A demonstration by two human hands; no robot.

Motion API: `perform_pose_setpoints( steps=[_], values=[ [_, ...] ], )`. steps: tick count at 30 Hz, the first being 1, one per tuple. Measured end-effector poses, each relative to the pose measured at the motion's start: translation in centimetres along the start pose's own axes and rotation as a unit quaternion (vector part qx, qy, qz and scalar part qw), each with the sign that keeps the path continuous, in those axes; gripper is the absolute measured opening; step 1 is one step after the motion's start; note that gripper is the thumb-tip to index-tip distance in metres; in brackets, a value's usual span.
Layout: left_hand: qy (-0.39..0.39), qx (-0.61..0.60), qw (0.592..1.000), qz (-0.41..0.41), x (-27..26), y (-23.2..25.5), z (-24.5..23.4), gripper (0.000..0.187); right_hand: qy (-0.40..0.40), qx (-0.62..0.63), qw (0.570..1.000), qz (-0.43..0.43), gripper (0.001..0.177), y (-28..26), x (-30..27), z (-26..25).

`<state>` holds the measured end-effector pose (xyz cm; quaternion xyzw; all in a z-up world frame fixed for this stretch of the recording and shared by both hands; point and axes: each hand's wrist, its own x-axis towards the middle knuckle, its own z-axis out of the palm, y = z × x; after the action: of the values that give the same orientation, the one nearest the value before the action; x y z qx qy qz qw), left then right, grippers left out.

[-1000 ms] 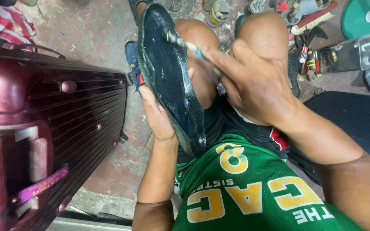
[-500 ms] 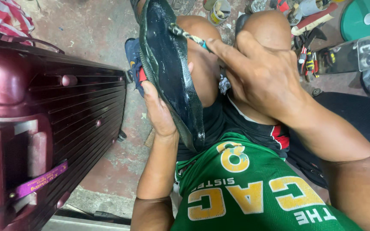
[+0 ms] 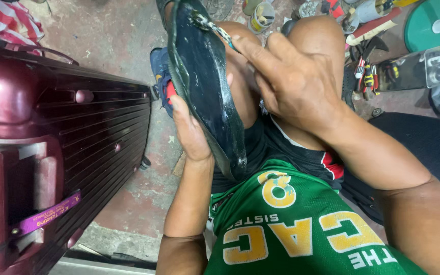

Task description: The person applies a yellowish adhesive to the sole of a black shoe using a small brush, repeatedly dipping the brush into a container and spreading the substance across the sole surface.

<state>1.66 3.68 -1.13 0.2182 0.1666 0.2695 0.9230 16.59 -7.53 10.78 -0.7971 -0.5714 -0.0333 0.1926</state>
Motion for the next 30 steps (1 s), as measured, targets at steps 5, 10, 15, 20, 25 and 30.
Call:
perform_pose_setpoints(
  steps=[5,10,15,20,25,30],
  values=[
    [-0.033,-0.008,0.999,0.025,1.1,0.6,-0.6,0.078,-0.096,-0.007,0.995,0.015,0.049,-1.2,-1.5,-1.6],
    [-0.024,-0.018,0.999,0.022,1.1,0.5,0.0,0.071,-0.021,-0.039,0.999,0.008,0.050,-0.5,-0.3,-1.9],
    [-0.012,0.001,1.000,0.017,0.8,0.7,0.3,0.071,-0.007,-0.069,0.998,-0.015,0.050,-0.1,1.3,-1.7],
    [-0.006,0.010,1.000,0.018,1.0,0.6,-0.1,0.074,-0.052,-0.055,0.997,0.021,0.048,-0.6,-0.2,-3.3],
    [-0.012,0.002,1.000,0.013,0.9,0.3,0.3,0.075,0.017,-0.026,0.999,-0.013,0.045,0.8,0.2,-0.8],
    [-0.019,-0.035,0.999,0.015,2.4,0.8,0.2,0.077,-0.065,0.021,0.998,0.009,0.054,-0.3,-0.8,-0.5]
  ],
)
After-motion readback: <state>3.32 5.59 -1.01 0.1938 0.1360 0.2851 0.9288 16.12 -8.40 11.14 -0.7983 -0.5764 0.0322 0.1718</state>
